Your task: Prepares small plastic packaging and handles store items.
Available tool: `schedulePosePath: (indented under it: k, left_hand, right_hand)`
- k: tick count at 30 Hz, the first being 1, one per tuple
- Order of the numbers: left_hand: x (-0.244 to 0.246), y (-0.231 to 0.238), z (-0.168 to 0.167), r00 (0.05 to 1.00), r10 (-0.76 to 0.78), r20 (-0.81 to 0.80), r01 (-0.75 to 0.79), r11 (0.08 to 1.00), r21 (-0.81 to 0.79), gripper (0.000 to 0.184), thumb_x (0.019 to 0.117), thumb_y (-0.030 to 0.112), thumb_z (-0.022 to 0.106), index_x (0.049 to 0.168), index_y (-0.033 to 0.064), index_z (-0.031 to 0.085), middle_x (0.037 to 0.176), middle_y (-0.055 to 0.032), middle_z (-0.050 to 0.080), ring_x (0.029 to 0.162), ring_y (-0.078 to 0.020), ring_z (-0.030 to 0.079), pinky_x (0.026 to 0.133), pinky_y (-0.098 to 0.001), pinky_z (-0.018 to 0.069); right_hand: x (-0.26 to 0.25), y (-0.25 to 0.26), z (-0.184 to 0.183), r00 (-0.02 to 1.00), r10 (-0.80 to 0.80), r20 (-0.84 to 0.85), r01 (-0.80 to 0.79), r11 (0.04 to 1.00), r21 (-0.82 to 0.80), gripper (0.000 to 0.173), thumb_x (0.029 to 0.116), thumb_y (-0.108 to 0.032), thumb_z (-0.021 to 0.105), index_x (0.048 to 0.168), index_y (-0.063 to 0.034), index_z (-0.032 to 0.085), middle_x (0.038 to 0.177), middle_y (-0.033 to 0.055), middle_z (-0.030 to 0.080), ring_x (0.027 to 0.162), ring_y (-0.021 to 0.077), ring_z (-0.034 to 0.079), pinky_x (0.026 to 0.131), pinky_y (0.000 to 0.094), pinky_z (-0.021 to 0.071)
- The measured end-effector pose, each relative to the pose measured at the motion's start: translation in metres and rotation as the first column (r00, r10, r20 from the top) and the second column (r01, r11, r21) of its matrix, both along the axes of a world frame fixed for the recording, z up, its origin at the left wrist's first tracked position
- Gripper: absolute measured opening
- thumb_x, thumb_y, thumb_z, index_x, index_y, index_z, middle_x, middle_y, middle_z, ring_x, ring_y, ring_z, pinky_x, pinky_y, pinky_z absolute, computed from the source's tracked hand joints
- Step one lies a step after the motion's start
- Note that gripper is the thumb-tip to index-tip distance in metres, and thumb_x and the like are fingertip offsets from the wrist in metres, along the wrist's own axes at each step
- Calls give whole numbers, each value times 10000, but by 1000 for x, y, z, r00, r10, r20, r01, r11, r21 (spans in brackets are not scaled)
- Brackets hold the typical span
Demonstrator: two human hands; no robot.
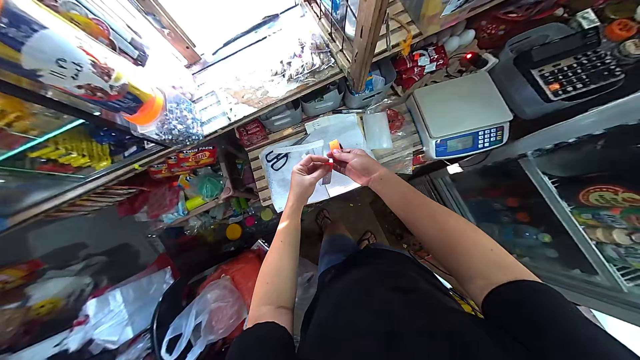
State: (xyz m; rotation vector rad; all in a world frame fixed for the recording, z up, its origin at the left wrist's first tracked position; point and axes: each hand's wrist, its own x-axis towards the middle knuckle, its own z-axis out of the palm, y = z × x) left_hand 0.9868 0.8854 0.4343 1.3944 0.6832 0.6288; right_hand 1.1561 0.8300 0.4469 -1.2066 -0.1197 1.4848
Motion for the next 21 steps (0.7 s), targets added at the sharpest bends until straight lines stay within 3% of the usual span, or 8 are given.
schedulePosePath:
  k: [8,13,17,21]
  left_hand:
    - [8,-5,-3,998,-47,-40,48,999,21,226,919,-77,667,1127,10,672,998,-58,718,848,-101,702,820,-292,604]
    - [15,-6,-11,1000,-17,-6,17,999,34,174,902,-100,670,1068,-48,671,971,-84,729,878,-120,710,852,-314,608]
    - [16,-9,-9,998,-20,-52,22,998,51,256,925,-80,664,1178,-49,675,1075,-109,727,927,-124,713,884,-306,600]
    - [16,-11,-11,999,2,-37,1,996,91,214,907,-107,666,1112,-56,695,1050,-102,733,908,-115,712,865,-295,603]
  right_hand:
    - [-5,3,-16,918,-24,395,25,1000,4,167,1010,-54,619,1111,74,653,1008,149,680,870,152,664,841,326,572]
    - [0,5,-22,879,0,477,30,998,-57,180,1000,-71,641,1116,66,663,1038,165,688,902,181,671,862,356,562]
    - [0,4,-22,847,36,530,7,997,-79,177,999,-87,644,1093,59,676,1024,168,684,894,196,661,858,383,554]
    - [0,3,-22,830,41,556,8,996,-84,173,997,-91,647,1078,58,682,1001,167,688,880,200,662,850,390,552]
